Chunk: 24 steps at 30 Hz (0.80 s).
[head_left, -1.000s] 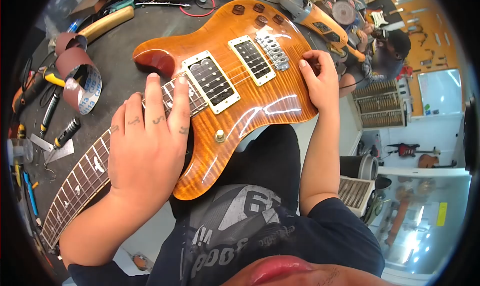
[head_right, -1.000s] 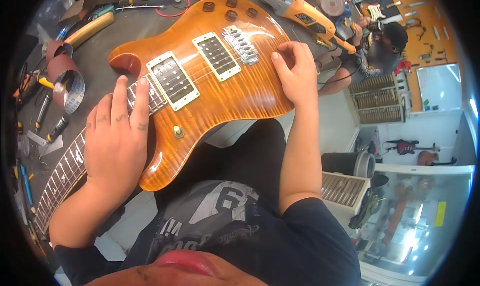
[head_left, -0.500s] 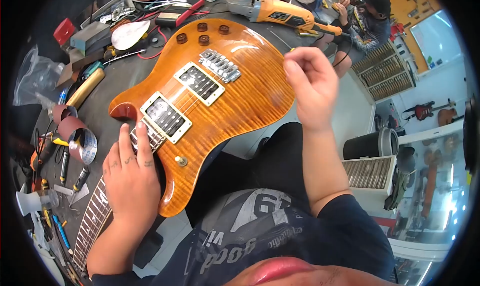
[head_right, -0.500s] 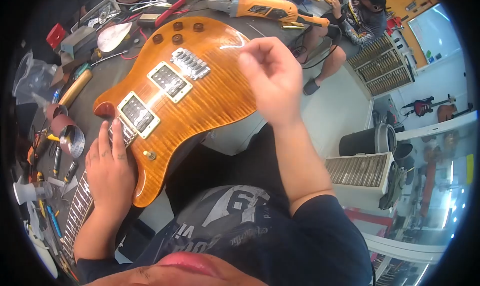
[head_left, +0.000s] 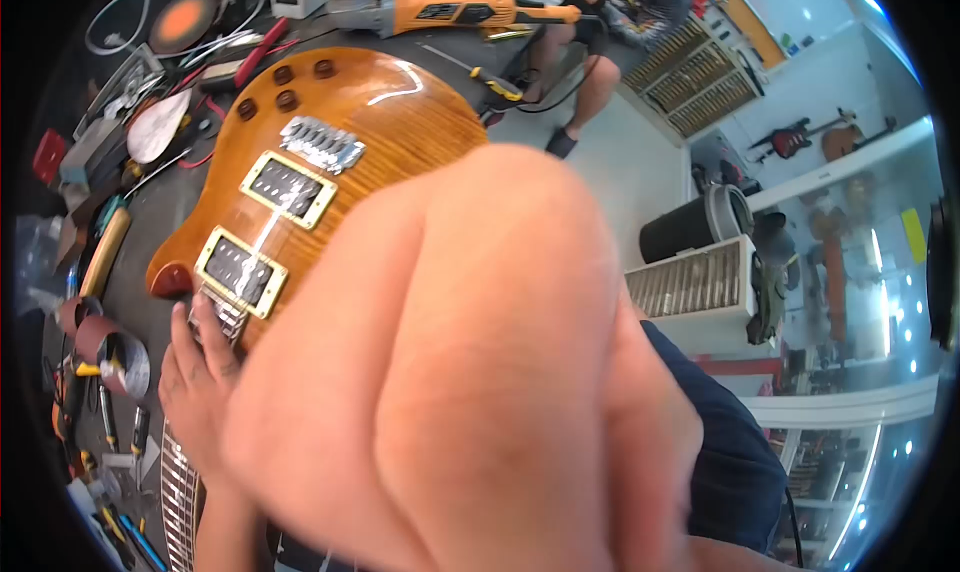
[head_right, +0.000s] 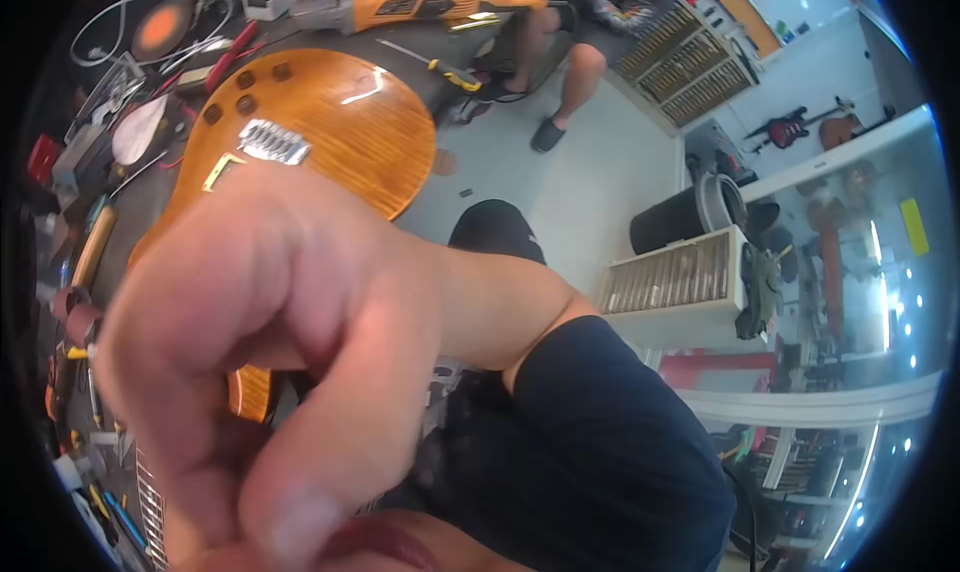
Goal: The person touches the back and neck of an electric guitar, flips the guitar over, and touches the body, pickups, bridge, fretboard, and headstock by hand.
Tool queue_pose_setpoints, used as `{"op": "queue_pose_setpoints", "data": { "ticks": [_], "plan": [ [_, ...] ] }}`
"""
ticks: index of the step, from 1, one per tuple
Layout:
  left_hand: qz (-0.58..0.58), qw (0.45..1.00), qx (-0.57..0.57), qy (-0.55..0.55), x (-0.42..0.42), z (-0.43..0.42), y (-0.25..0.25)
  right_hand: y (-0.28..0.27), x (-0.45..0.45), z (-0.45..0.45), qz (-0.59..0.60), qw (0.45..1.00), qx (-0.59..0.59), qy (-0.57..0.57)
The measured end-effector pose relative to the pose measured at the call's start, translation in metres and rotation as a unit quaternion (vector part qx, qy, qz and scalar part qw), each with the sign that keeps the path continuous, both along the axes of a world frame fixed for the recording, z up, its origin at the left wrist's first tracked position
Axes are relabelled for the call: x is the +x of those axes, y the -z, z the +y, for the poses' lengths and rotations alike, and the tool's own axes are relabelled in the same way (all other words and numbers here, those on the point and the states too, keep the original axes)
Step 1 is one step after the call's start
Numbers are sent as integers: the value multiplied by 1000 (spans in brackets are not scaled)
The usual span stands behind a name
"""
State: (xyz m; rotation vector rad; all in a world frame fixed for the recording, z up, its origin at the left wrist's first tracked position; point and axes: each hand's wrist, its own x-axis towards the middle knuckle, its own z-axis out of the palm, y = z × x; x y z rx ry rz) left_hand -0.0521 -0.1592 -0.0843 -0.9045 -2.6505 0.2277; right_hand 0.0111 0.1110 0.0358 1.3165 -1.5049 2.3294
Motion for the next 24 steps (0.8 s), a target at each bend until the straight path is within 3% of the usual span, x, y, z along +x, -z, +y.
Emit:
{"op": "queue_pose_setpoints", "data": {
  "ticks": [3, 7, 10, 24],
  "plan": [
    [24, 999, 24, 20, -1, 1, 1, 29, -12, -7, -8, 998, 55, 34],
    [23, 999, 36, 28, 0, 1, -1, 93, -30, -25, 115, 960, 191, 169],
    [21, 999, 21, 15, 1, 3, -1, 127, -29, -23, 77, 954, 212, 195],
    [38, 999, 16, 16, -1, 5, -1, 138, -30, -26, 144, 933, 220, 247]
  ]
}}
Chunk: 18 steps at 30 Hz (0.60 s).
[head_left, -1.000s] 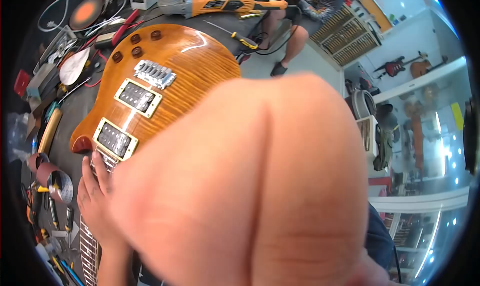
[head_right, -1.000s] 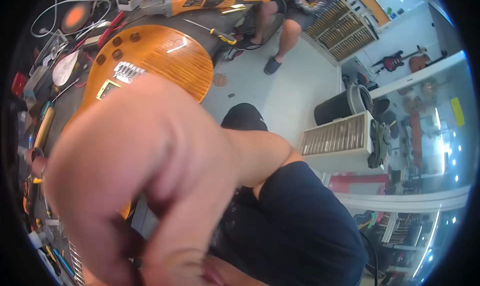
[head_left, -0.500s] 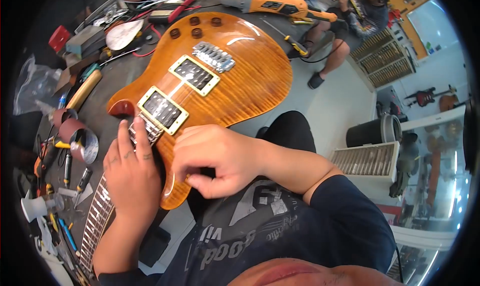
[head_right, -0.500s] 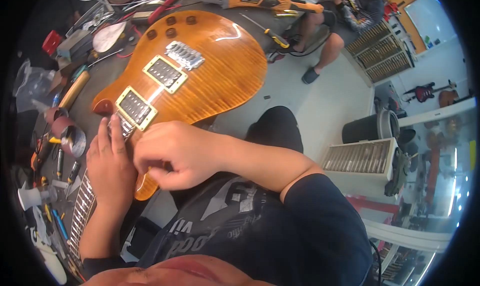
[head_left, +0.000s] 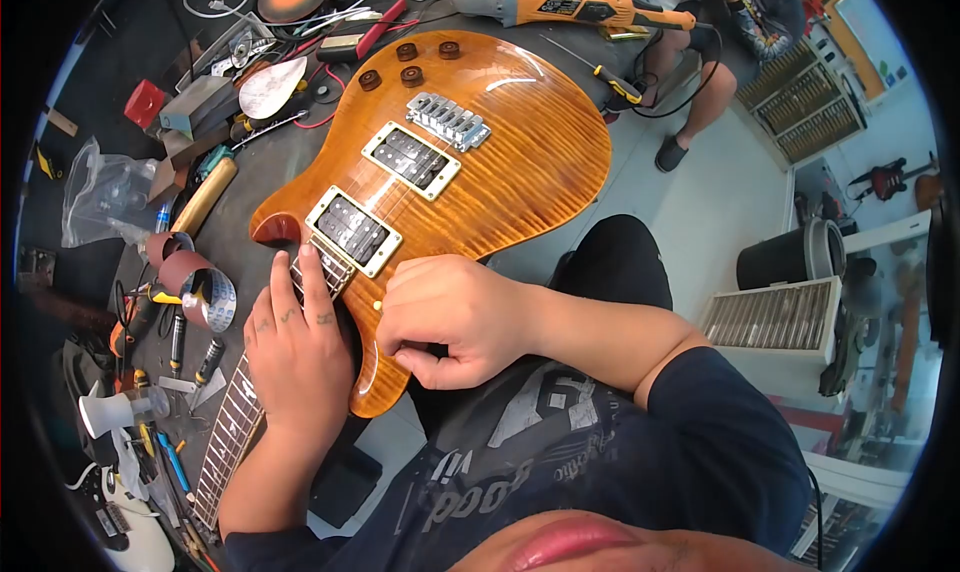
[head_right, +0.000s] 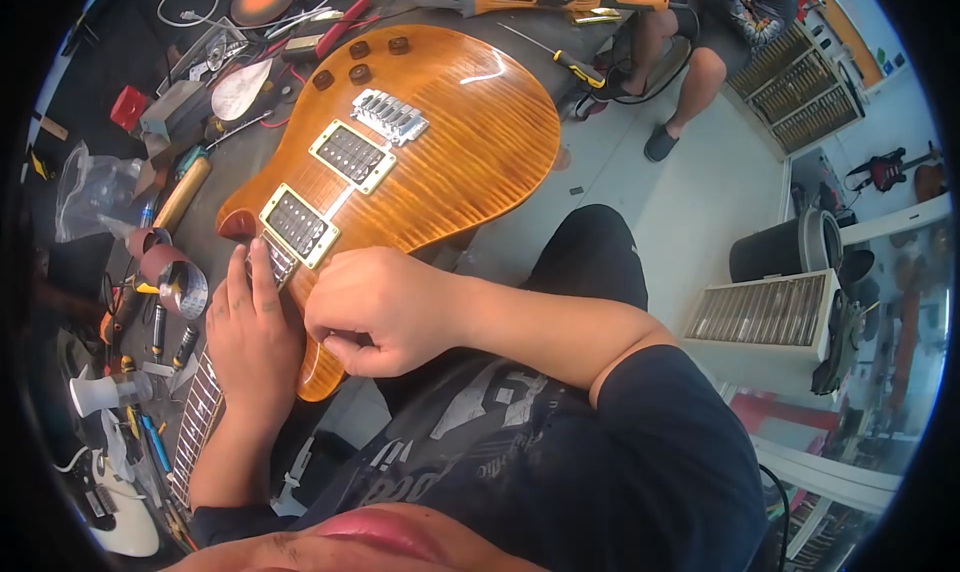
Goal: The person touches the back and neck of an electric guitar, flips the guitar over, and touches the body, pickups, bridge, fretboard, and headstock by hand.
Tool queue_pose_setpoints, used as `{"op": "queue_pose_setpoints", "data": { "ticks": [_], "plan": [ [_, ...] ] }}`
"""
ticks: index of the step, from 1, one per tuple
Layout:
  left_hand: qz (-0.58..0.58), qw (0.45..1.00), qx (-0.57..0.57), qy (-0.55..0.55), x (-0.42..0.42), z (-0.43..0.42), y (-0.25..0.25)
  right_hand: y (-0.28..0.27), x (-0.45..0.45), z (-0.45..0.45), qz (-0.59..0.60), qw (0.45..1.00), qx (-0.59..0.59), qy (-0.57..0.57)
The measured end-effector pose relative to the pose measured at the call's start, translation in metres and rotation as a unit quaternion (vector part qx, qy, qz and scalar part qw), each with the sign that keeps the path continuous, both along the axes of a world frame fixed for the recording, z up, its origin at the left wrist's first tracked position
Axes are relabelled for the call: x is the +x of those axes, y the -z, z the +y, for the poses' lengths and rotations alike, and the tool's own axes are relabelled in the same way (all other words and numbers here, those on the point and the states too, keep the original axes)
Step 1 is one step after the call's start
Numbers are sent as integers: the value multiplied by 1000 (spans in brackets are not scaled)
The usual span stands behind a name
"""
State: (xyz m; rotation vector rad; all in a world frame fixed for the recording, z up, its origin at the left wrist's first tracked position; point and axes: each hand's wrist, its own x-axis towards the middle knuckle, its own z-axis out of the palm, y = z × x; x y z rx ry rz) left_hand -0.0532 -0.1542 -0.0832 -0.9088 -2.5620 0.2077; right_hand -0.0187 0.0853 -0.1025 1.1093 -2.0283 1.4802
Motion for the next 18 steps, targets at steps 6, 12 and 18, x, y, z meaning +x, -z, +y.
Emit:
{"op": "queue_pose_setpoints", "data": {
  "ticks": [6, 12, 18],
  "plan": [
    [2, 1000, 9, 10, 0, 0, -1, 1, -1, -5, 21, 999, 10, 24],
    [-10, 1000, 5, 5, 1, -1, -3, -2, 1, -10, 33, 998, 31, 51],
    [-18, 1000, 3, 4, 2, -1, -5, 1, 3, -15, 49, 995, 48, 75]
  ]
}}
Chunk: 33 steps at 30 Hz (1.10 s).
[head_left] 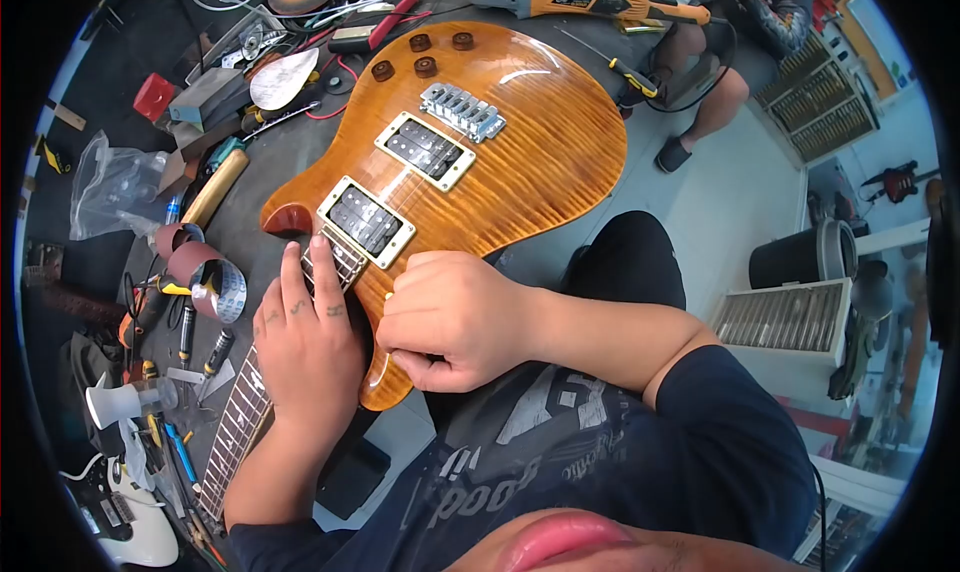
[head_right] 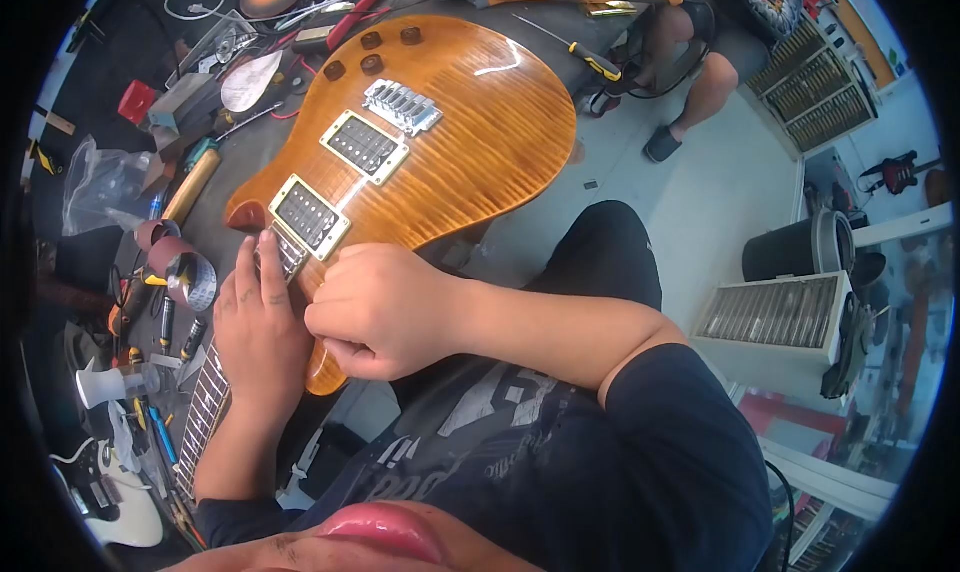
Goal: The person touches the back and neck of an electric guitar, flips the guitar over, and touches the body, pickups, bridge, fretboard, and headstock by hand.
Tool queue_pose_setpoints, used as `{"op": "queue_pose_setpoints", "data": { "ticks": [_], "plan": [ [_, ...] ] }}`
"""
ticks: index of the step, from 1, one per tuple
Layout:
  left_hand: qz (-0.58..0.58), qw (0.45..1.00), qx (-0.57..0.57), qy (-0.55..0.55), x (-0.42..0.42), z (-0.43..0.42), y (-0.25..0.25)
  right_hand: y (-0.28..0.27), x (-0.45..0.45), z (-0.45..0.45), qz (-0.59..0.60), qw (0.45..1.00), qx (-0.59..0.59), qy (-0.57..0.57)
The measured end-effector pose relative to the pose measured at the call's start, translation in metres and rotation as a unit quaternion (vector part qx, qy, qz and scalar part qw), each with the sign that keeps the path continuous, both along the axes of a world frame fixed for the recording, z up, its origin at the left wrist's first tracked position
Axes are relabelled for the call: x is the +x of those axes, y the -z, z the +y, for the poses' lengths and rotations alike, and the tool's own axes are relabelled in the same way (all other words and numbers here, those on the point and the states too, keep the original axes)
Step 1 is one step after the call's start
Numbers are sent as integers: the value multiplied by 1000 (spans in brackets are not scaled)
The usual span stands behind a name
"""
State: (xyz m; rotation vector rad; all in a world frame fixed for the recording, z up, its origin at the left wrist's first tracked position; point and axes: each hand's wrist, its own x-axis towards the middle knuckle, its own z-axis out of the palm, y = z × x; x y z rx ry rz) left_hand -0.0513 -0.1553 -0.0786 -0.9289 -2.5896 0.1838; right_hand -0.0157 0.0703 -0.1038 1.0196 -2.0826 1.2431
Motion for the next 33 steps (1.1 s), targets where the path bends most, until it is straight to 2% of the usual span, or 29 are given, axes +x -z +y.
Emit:
{"op": "queue_pose_setpoints", "data": {
  "ticks": [33],
  "plan": [
    [0, 1000, -6, 0, 1, 0, -2, 1, -1, -5, 14, 1000, 7, 23]
  ]
}}
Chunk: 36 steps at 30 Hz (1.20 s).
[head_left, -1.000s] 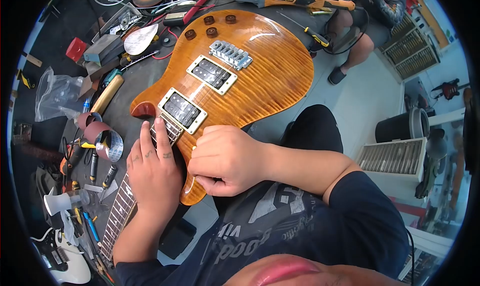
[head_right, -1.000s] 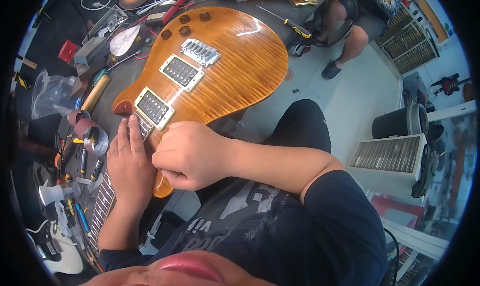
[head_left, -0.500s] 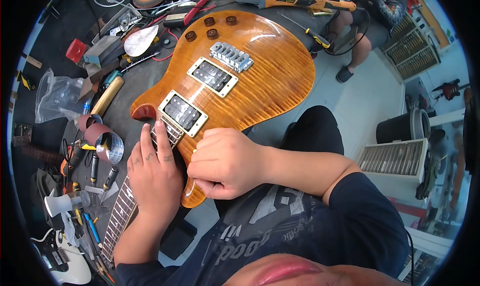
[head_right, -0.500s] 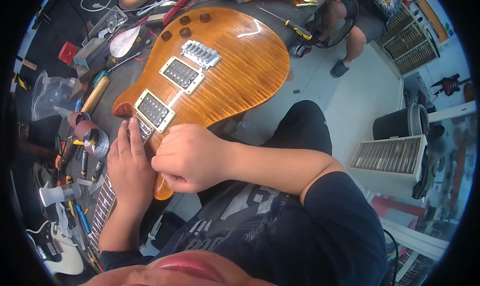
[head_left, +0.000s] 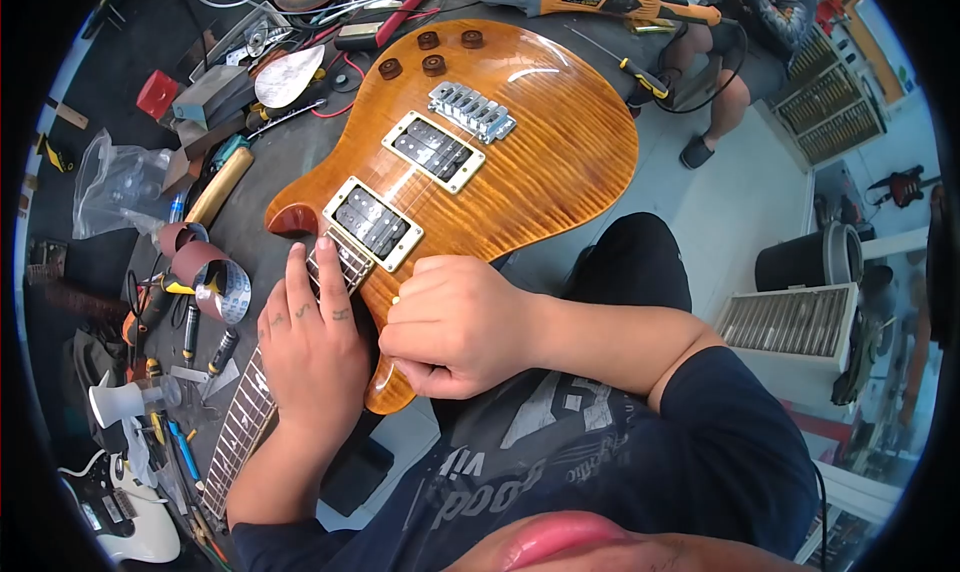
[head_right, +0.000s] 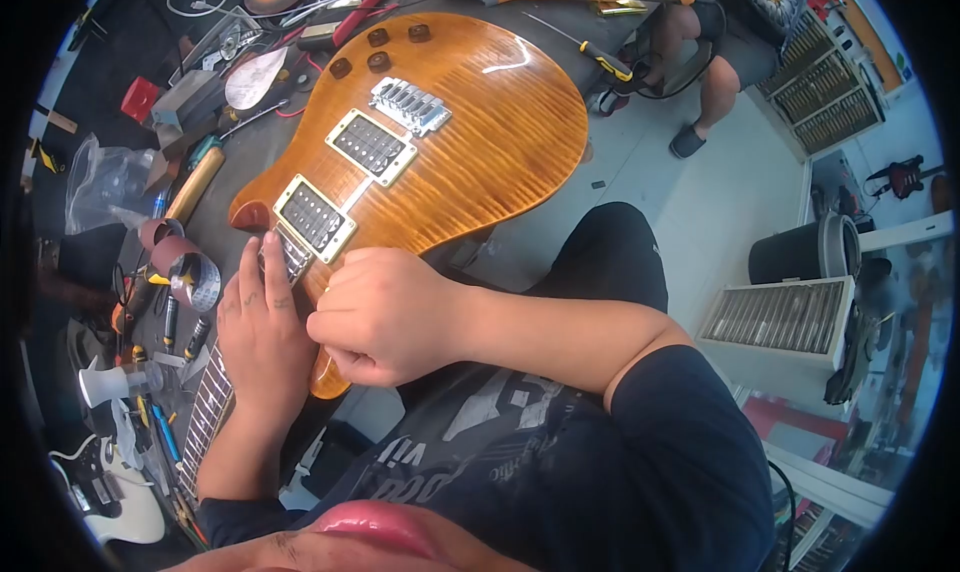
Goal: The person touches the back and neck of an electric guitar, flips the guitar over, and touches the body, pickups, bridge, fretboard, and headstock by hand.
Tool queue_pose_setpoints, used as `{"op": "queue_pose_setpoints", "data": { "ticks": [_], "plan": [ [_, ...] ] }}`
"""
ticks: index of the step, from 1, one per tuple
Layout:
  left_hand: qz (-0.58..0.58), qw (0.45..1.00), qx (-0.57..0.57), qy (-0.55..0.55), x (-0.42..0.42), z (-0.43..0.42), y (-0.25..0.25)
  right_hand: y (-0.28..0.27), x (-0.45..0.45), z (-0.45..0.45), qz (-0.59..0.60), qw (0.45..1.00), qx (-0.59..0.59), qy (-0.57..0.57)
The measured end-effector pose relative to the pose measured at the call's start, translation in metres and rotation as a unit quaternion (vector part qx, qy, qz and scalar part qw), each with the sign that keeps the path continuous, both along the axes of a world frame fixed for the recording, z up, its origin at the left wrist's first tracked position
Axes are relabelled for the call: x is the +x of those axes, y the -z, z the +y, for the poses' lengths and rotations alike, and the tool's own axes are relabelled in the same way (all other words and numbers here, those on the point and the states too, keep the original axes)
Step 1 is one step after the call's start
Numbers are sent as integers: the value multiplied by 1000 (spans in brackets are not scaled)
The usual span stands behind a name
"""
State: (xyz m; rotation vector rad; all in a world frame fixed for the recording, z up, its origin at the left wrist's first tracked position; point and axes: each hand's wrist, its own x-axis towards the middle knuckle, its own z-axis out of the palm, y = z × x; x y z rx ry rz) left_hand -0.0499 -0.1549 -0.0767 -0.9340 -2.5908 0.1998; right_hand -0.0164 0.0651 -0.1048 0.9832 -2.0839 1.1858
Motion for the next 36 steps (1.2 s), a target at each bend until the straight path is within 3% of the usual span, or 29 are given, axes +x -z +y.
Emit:
{"op": "queue_pose_setpoints", "data": {
  "ticks": [36],
  "plan": [
    [8, 1000, -4, 2, -1, 0, 0, -3, 4, -1, -10, 1000, 6, 11]
  ]
}}
